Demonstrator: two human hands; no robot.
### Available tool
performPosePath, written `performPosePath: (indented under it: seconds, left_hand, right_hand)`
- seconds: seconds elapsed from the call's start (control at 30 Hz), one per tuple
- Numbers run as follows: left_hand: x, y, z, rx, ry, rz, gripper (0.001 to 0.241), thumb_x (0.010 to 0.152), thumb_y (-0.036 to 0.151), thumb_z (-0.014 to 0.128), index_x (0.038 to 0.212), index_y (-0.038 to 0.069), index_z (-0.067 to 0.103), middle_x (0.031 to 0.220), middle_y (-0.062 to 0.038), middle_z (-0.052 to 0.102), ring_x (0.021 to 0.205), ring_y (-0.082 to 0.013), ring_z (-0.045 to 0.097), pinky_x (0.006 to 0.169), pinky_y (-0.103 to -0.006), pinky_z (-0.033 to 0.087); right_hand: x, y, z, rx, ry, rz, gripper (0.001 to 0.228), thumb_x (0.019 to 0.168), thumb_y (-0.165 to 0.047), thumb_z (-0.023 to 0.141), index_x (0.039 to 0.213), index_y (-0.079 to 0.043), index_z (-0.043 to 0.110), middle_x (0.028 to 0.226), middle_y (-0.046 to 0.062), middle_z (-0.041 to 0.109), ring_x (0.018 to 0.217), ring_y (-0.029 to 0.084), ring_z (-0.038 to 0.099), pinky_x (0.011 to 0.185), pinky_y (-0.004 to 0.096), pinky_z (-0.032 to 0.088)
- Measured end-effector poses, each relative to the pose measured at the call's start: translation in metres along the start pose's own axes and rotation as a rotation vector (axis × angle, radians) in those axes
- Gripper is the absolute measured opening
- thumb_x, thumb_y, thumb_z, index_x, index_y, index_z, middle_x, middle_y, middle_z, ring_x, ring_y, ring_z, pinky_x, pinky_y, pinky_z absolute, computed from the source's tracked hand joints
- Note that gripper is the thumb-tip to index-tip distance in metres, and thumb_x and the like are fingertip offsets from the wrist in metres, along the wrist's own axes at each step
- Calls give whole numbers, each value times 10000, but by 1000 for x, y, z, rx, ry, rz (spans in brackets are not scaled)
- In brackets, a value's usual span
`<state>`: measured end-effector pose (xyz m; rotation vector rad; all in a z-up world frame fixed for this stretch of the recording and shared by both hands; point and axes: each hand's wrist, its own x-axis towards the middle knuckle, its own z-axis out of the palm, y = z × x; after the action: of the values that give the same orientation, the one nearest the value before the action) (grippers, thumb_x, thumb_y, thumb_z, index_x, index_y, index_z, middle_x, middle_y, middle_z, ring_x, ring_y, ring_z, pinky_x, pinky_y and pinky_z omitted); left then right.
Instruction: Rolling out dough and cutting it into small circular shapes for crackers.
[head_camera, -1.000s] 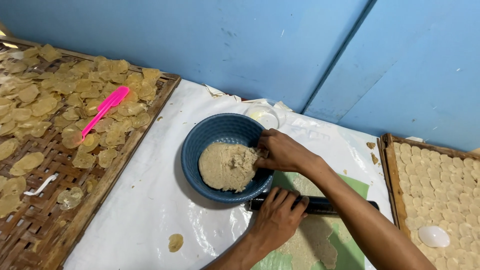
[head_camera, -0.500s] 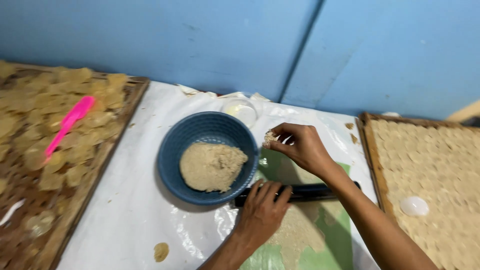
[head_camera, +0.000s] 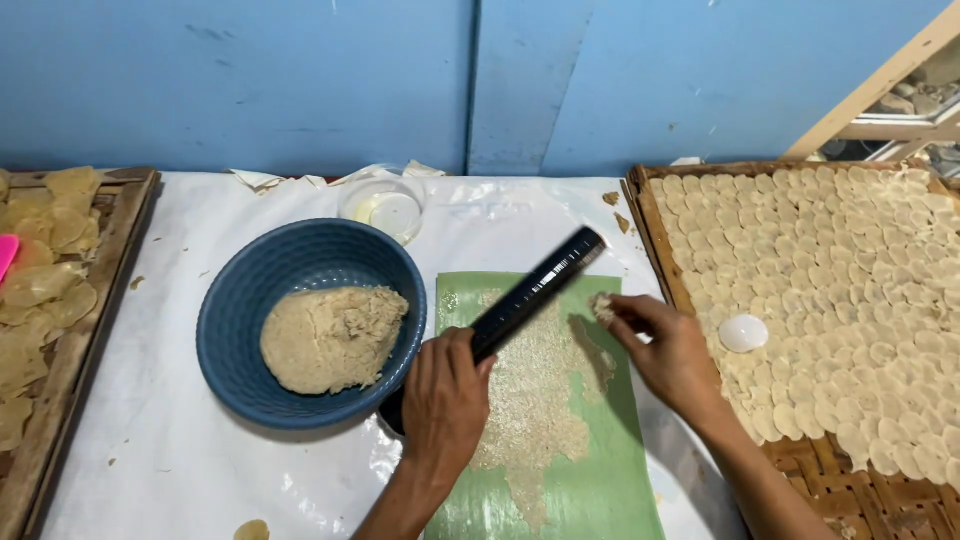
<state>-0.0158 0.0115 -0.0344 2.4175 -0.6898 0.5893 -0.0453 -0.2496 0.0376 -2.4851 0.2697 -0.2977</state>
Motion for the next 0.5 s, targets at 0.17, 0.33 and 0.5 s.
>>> performPosePath:
  seconds: [0.17,0.33,0.5]
  left_hand:
    - [5,8,-20,14,59,-65,426,898,190,738,1210,-28,546,1121,-169,671,973,-282,684,887,-409,551]
    - [4,8,-20,17,49,-57,414,891,182,746,1184,-33,547,1121,-170,669,970,-287,682,878,-411,552]
    - [4,9,-22,26,52,-43,400,903,189,735,1178,-27,541,1114,-165,667,965,-280,676,879,-410,536]
  right_hand:
    - [-13,18,34,-28,-153,-171,252,870,42,659,1096,-27,747,1042,145,808,747,233,821,589,234,715]
    - [-13,5,33,-114,-212,-68,207,894,-50,678,1086,-33,755,1006,138,814,535,205,777,445,244,656]
    - [2,21,48,-166,-213,-59,120,880,-153,740,954,-60,762,958,88,781,675,205,764,577,265,666]
